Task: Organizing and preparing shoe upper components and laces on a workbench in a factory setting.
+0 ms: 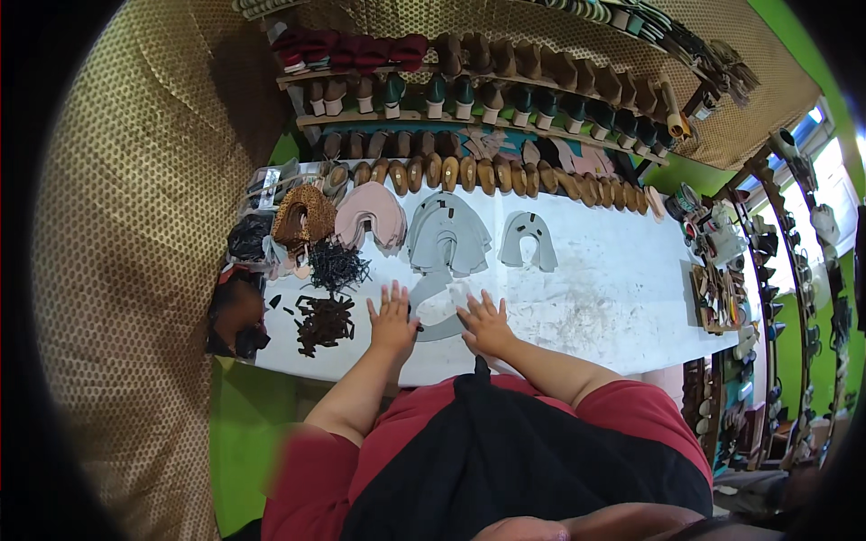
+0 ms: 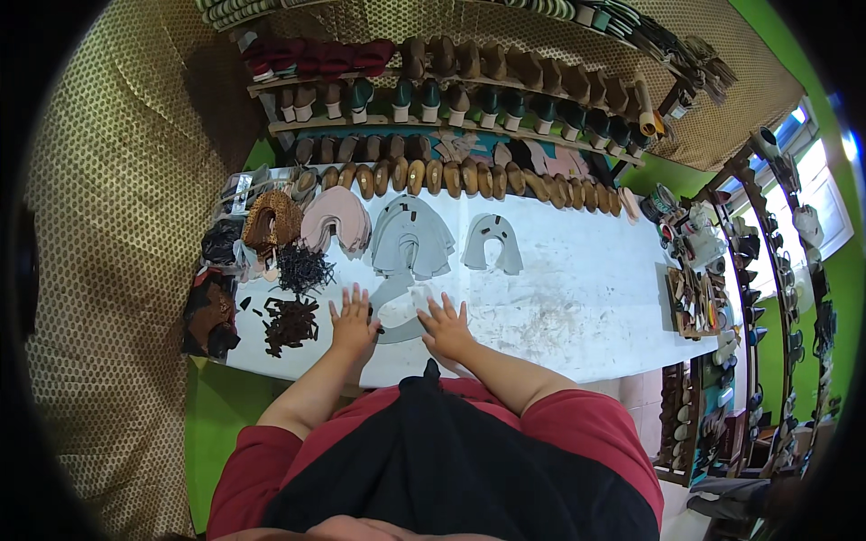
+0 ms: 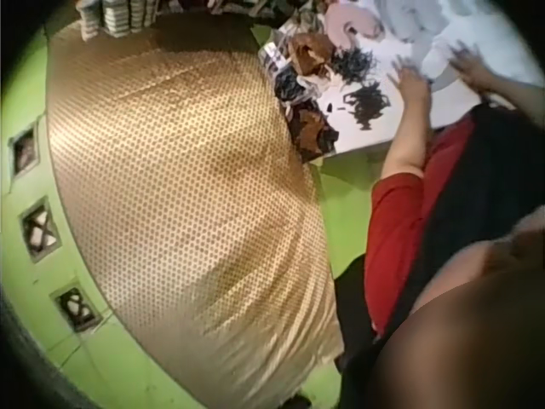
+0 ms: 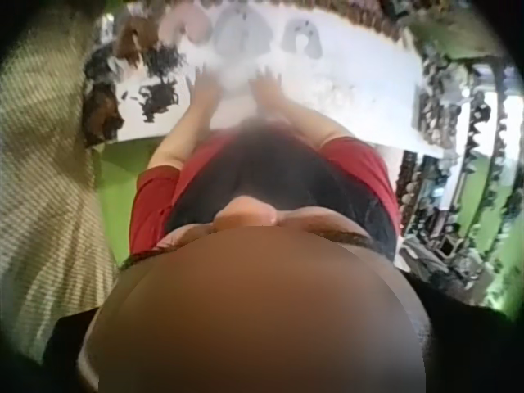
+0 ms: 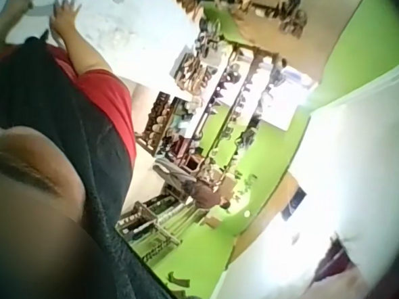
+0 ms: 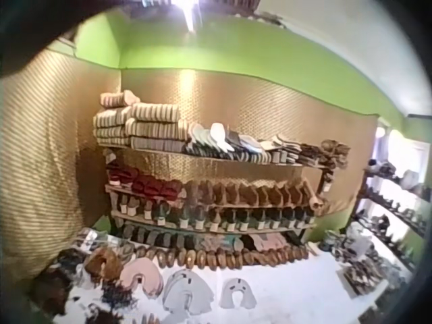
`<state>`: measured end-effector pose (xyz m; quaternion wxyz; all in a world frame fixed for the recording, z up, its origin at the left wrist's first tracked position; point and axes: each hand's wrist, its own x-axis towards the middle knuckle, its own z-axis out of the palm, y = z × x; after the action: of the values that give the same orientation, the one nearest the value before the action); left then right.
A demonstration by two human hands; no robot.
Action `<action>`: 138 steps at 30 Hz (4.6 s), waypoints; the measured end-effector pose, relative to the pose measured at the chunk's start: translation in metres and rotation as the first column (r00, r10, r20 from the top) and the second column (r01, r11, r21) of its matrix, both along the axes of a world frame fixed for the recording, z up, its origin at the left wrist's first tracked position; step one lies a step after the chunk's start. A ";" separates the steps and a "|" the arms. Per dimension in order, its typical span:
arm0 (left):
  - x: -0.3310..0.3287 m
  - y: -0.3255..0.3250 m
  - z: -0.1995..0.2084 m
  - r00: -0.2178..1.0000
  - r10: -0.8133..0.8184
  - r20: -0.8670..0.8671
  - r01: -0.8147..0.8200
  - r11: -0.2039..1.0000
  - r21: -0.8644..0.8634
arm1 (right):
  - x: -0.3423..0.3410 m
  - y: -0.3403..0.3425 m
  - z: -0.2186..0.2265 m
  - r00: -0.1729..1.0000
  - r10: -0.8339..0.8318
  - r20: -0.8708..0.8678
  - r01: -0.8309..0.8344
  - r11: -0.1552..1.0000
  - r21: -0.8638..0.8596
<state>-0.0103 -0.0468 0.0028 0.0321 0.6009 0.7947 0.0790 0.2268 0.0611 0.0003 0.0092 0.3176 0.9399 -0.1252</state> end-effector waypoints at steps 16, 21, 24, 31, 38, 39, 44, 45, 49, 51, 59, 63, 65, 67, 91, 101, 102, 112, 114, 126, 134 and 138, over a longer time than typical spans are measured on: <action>0.004 -0.014 -0.006 0.978 -0.198 0.063 0.207 0.950 -0.232 | -0.007 0.012 -0.025 0.886 0.446 -0.130 -0.395 0.870 0.297; 0.009 -0.045 -0.011 0.959 -0.251 0.130 0.273 0.942 -0.195 | -0.012 0.015 -0.024 0.827 0.561 -0.030 -0.510 0.773 0.377; 0.003 -0.056 -0.018 0.968 -0.220 0.120 0.239 0.954 -0.183 | -0.015 0.016 -0.022 0.821 0.546 -0.164 -0.468 0.810 0.354; -0.003 -0.048 -0.013 0.983 -0.178 0.051 0.183 0.973 -0.138 | -0.002 0.016 -0.023 0.797 0.569 -0.201 -0.492 0.806 0.329; -0.001 -0.035 -0.011 0.961 -0.269 -0.063 0.248 0.941 -0.232 | -0.003 0.013 -0.016 0.805 0.557 -0.201 -0.477 0.811 0.337; -0.002 -0.036 -0.011 0.951 -0.296 -0.092 0.263 0.928 -0.262 | -0.003 0.012 -0.015 0.800 0.566 -0.198 -0.486 0.806 0.338; -0.008 -0.055 -0.007 0.942 -0.325 -0.081 0.289 0.912 -0.290 | 0.006 0.015 -0.013 0.752 0.632 -0.184 -0.553 0.758 0.345; -0.008 -0.062 -0.009 0.936 -0.338 -0.098 0.299 0.911 -0.284 | 0.007 0.015 -0.013 0.724 0.661 -0.199 -0.580 0.739 0.344; -0.002 -0.083 -0.001 0.954 -0.294 -0.064 0.259 0.912 -0.319 | 0.012 0.016 -0.020 0.721 0.677 -0.150 -0.617 0.725 0.305; 0.006 -0.082 0.010 0.980 -0.196 0.020 0.194 0.942 -0.273 | 0.015 0.016 -0.023 0.762 0.614 -0.207 -0.564 0.786 0.254; 0.030 -0.037 -0.012 0.995 -0.041 0.087 0.050 0.993 -0.105 | 0.016 0.009 -0.035 0.857 0.479 -0.189 -0.452 0.876 0.171; 0.040 -0.033 -0.007 0.992 0.029 0.123 0.003 0.969 -0.247 | 0.023 0.014 -0.029 0.910 0.414 -0.040 -0.409 0.908 0.093; 0.039 -0.033 -0.004 0.991 0.024 0.132 0.008 0.971 -0.240 | 0.022 0.014 -0.026 0.912 0.410 -0.032 -0.406 0.910 0.077; 0.038 -0.033 -0.002 0.990 0.022 0.137 0.011 0.972 -0.235 | 0.022 0.014 -0.025 0.913 0.407 -0.028 -0.404 0.913 0.061; -0.203 -0.219 -0.029 0.925 0.374 0.074 -0.321 0.870 -0.375 | -0.098 -0.053 0.019 0.879 0.440 0.186 -0.446 0.895 -0.011; -0.219 -0.214 -0.016 0.922 0.320 0.217 -0.171 0.842 -0.512 | -0.116 -0.083 0.007 0.888 0.308 0.342 -0.285 0.951 -0.116; -0.222 -0.215 -0.016 0.923 0.314 0.223 -0.164 0.845 -0.509 | -0.119 -0.088 0.009 0.900 0.249 0.357 -0.244 0.968 -0.059; -0.229 -0.209 -0.007 0.910 0.284 0.301 -0.048 0.795 -0.605 | -0.147 -0.111 0.045 0.872 -0.046 0.486 0.131 0.981 -0.142; -0.230 -0.209 -0.010 0.912 0.281 0.300 -0.046 0.795 -0.605 | -0.152 -0.119 0.052 0.839 -0.083 0.537 0.178 0.976 -0.128; -0.231 -0.211 -0.011 0.917 0.255 0.308 -0.033 0.815 -0.579 | -0.130 -0.120 0.065 0.776 -0.138 0.616 0.296 0.942 -0.162; -0.227 -0.209 -0.010 0.916 0.273 0.295 -0.053 0.810 -0.583 | -0.120 -0.125 0.070 0.778 -0.230 0.585 0.359 0.926 -0.113; -0.225 -0.208 -0.011 0.921 0.289 0.260 -0.090 0.810 -0.579 | -0.113 -0.122 0.059 0.785 -0.167 0.596 0.308 0.941 -0.142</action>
<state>-0.2351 -0.2552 -0.0083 0.3324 0.4593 0.8221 -0.0518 0.1135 -0.0610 0.0594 0.3139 0.4535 0.8237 -0.1319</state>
